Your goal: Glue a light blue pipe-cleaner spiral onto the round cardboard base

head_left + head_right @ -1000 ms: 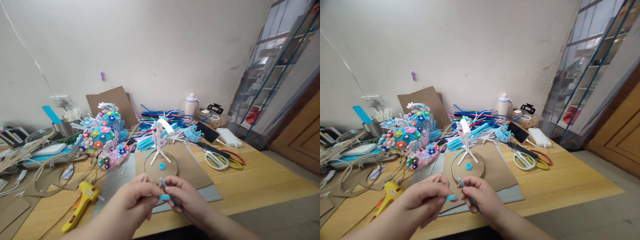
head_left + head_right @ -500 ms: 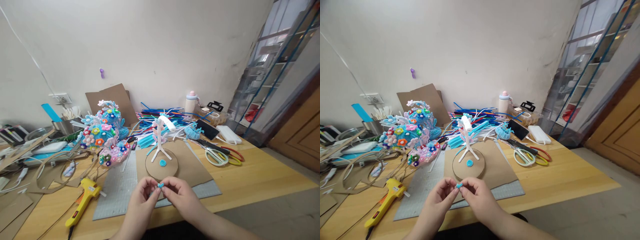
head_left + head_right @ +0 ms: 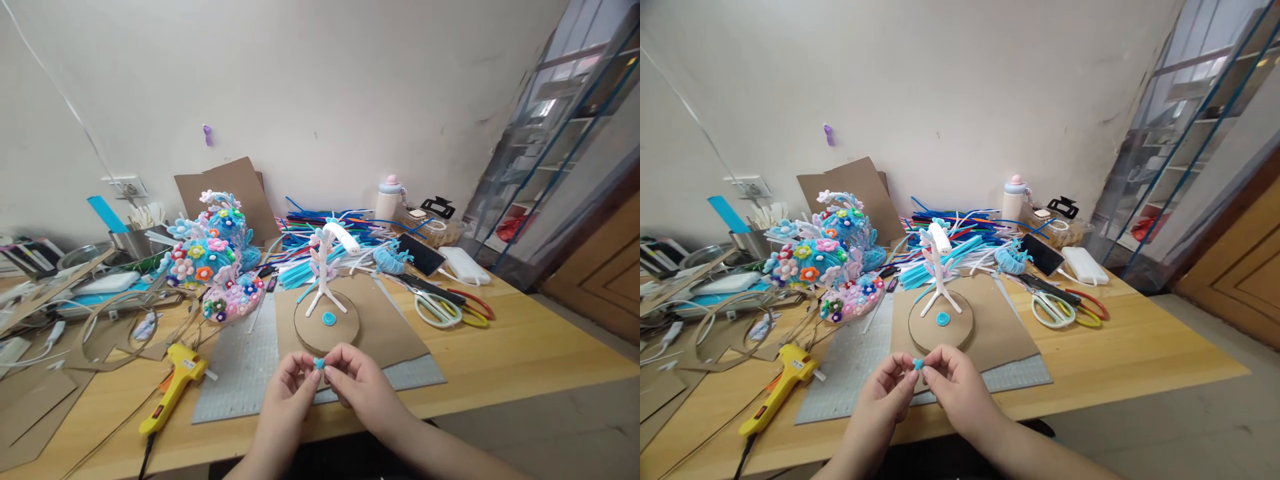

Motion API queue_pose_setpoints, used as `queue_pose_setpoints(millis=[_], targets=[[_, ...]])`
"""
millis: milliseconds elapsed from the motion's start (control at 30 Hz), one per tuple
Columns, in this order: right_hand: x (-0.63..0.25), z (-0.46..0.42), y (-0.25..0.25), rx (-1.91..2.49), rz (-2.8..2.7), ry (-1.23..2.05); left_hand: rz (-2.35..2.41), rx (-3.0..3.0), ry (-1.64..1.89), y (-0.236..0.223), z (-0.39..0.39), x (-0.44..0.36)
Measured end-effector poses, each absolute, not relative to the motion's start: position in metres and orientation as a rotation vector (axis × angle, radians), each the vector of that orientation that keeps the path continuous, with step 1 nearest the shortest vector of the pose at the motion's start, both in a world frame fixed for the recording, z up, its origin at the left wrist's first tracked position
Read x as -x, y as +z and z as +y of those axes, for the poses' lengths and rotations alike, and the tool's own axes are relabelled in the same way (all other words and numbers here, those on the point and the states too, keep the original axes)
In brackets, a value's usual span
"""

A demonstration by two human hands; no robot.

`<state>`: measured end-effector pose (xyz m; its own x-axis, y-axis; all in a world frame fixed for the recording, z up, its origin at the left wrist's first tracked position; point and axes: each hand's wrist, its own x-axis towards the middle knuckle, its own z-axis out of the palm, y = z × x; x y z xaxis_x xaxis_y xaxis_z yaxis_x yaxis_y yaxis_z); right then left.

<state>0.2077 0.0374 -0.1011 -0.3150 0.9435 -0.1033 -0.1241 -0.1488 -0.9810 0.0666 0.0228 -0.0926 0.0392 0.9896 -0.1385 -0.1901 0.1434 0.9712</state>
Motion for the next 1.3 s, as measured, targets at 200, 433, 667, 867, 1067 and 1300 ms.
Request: queue_pose_setpoints(millis=[200, 433, 667, 867, 1067, 1300], targets=[[-0.207, 0.038, -0.099, 1.035, -1.282, 1.597, 1.069, -0.955, 1.185, -0.095, 0.024, -0.068], [-0.208, 0.039, -0.097, 1.020, -1.271, 1.615, 1.017, -0.944, 1.196, -0.098, 0.024, -0.068], [-0.205, 0.038, -0.103, 0.921, -1.121, 1.766, 0.941, -0.942, 1.171, -0.103, 0.024, -0.069], [-0.207, 0.041, -0.110, 0.926, -0.997, 1.732, 0.908, -0.942, 1.205, -0.112, 0.024, -0.068], [-0.206, 0.038, -0.102, 0.926, -1.208, 1.769, 0.909, -0.948, 1.203, -0.109, 0.023, -0.068], [-0.210, 0.035, -0.094, 1.012, -1.310, 1.645, 0.937, -0.970, 1.253, -0.114, 0.024, -0.067]])
